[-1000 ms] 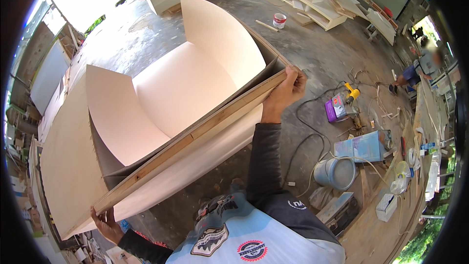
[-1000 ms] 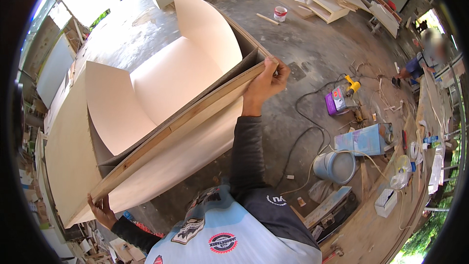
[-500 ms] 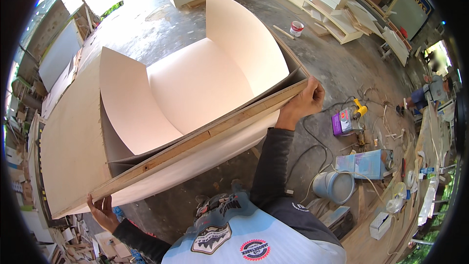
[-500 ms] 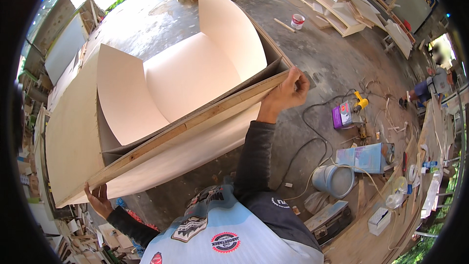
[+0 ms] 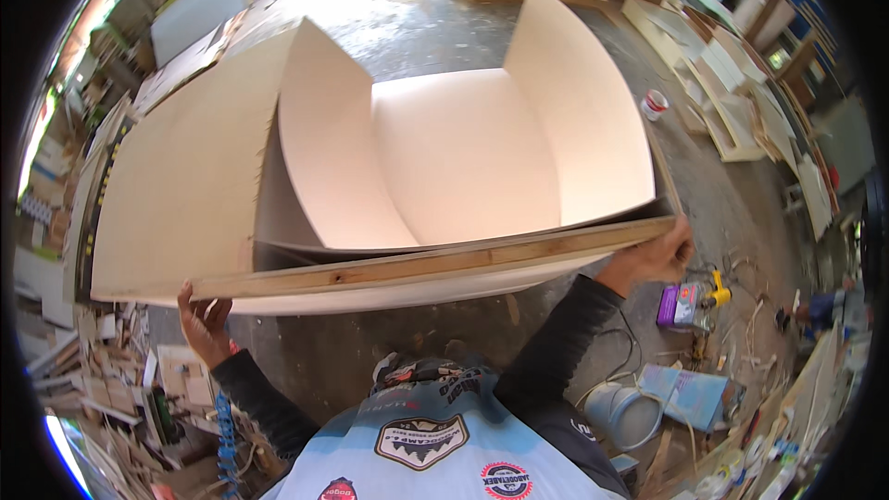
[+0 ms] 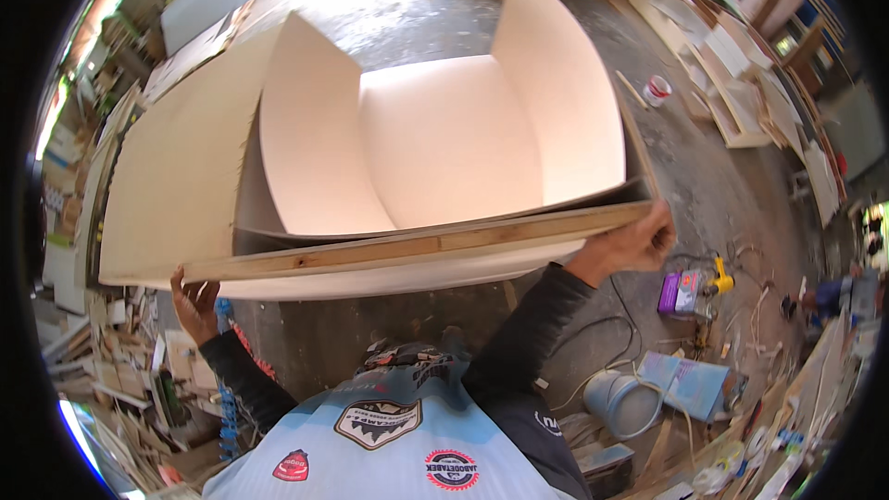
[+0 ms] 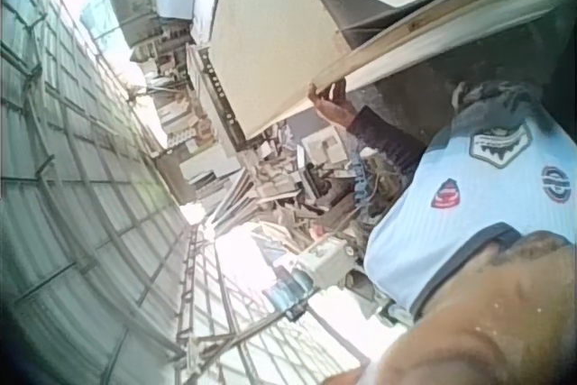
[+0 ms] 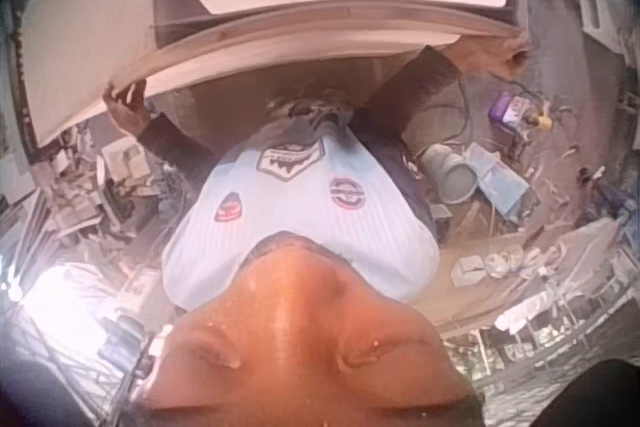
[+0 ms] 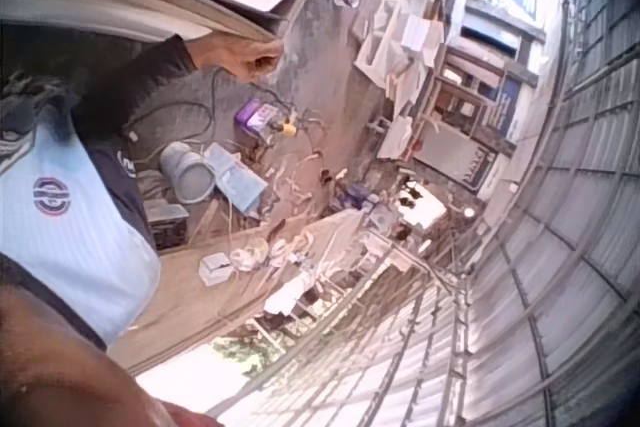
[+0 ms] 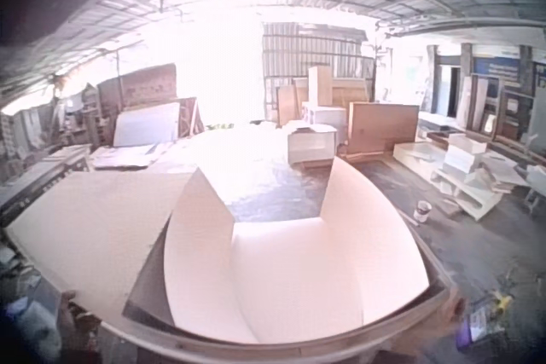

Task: The person applies adhesive from a bottle onto a wooden strip, spreads the adhesive with a scraper, and then aligns the strip onto the edge of a wooden cabinet, securing it with a pneumatic nail gun.

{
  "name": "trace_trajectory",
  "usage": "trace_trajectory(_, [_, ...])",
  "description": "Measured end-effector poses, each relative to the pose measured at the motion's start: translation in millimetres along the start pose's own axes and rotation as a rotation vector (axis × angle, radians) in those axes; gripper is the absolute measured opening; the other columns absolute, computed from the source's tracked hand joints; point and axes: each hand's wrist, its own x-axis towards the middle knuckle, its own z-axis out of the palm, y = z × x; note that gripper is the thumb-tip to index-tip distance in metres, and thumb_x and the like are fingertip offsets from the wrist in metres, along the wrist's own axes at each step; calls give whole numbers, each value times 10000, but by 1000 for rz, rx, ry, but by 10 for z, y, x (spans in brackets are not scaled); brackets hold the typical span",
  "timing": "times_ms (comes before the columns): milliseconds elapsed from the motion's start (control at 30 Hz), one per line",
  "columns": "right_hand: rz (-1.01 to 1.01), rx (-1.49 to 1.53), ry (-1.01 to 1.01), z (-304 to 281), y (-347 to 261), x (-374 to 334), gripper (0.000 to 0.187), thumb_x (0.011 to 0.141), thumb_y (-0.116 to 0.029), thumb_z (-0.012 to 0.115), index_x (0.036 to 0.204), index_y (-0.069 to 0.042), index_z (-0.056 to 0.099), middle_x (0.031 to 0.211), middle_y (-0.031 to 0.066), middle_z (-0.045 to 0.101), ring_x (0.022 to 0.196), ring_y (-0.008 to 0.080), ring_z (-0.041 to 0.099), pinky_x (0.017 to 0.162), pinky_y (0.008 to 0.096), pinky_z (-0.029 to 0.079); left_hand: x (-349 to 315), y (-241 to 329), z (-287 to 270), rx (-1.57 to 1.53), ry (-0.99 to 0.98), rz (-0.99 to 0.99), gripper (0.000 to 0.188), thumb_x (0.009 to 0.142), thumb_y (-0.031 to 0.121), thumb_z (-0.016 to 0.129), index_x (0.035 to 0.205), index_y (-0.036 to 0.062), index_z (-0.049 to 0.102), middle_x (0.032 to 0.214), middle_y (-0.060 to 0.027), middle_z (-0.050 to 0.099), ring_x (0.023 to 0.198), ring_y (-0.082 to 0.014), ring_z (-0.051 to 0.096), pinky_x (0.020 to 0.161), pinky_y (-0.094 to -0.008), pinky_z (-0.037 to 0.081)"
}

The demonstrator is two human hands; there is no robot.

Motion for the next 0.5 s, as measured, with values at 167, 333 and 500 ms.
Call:
trace_trajectory(167, [-58,-97,13,-35,9,48,173,836,-155,787,823,-5,702,830,56,659,738,170,585,708,361,501,-74,-7,29,-39,26,13,580,855,452,772,1207,11,641,943,-165,698,809,-291,735,707,-399,660])
trace_trajectory(333, [-23,-88,32,-43,-4,110,191,810,-165,817,816,-1,719,829,54,672,745,182,608,715,366,517,-105,-5,21,-76,10,3,558,864,399,768,1209,-17,629,908,-163,695,711,-285,741,634,-379,666])
trace_trajectory(500, [-341,-283,-84,-211,197,312,207,802,-187,826,815,-1,737,839,52,679,757,183,616,696,353,516,-162,33,102,-99,8,-19,540,873,394,758,1190,-24,629,901,-155,686,697,-275,744,621,-363,666])
